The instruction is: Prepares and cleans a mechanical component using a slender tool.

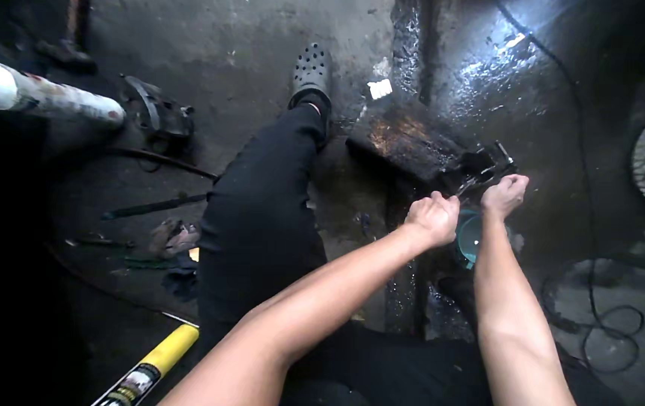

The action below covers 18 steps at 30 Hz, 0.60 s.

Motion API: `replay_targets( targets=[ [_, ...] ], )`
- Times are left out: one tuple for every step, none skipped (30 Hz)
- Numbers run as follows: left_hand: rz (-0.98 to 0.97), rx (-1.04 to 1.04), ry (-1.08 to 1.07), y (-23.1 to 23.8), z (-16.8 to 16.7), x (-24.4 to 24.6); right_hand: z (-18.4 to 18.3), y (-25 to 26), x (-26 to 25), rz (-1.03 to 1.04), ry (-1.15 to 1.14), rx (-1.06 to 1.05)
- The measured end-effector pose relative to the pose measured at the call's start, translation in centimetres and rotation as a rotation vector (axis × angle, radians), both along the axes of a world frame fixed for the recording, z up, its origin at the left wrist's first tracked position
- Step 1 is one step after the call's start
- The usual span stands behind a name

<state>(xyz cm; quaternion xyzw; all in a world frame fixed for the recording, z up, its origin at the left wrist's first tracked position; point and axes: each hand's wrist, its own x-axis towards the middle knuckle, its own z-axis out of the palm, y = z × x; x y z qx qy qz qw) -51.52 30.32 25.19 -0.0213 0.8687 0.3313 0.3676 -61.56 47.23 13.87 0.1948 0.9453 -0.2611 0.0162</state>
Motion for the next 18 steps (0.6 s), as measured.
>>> replay_targets(
  targets=[
    [0.017,0.015,-0.030,-0.4,0.6,-0.5,-0.1,0.1,0.0,0.009,0.003,-0.011],
    [0.010,0.000,-0.039,-0.6,1.4,-0.9,-0.2,0.2,0.0,0.010,0.011,-0.015],
    [-0.014,-0.035,-0.035,-0.7,2.3,-1.3,-0.4,0.3,0.0,0.007,0.025,-0.019],
    [-0.038,-0.068,-0.032,-0.5,3.2,-1.8,-0.6,0.3,0.0,0.003,0.041,-0.024],
    [-0.056,-0.092,-0.033,-0.3,3.9,-2.2,-0.8,0.4,0.0,-0.003,0.059,-0.031],
    [-0.064,-0.108,-0.032,0.0,4.2,-2.5,-0.9,0.4,0.0,-0.006,0.071,-0.039],
    [-0.061,-0.114,-0.029,0.3,4.2,-2.7,-0.9,0.4,0.0,-0.007,0.077,-0.045],
    [-0.057,-0.116,-0.027,0.5,4.0,-2.7,-0.8,0.4,0.0,-0.004,0.073,-0.044],
    [-0.052,-0.117,-0.024,0.6,3.6,-2.5,-0.6,0.3,0.0,-0.001,0.066,-0.044],
    [-0.050,-0.117,-0.023,0.5,3.1,-2.3,-0.5,0.3,0.1,0.002,0.061,-0.045],
    [-0.049,-0.119,-0.022,0.4,2.6,-2.0,-0.4,0.3,0.1,0.004,0.053,-0.044],
    [-0.052,-0.126,-0.010,0.2,1.9,-1.6,-0.3,0.3,0.2,0.003,0.046,-0.045],
    [-0.057,-0.135,0.009,0.0,1.1,-1.1,-0.3,0.3,0.1,0.002,0.043,-0.044],
    [-0.059,-0.142,0.028,-0.2,0.4,-0.7,-0.3,0.3,-0.1,0.003,0.040,-0.048],
    [-0.070,-0.146,0.040,-0.1,-0.5,-0.1,-0.3,0.5,-0.3,0.004,0.030,-0.048],
    [-0.089,-0.147,0.051,0.1,-1.5,0.5,-0.4,0.7,-0.4,0.005,0.027,-0.044],
    [-0.101,-0.139,0.067,0.5,-2.7,1.1,-0.5,1.1,-0.4,0.003,0.023,-0.048],
    [-0.107,-0.128,0.088,0.9,-3.7,1.7,-0.8,1.6,-0.4,-0.006,0.022,-0.057]
  ],
)
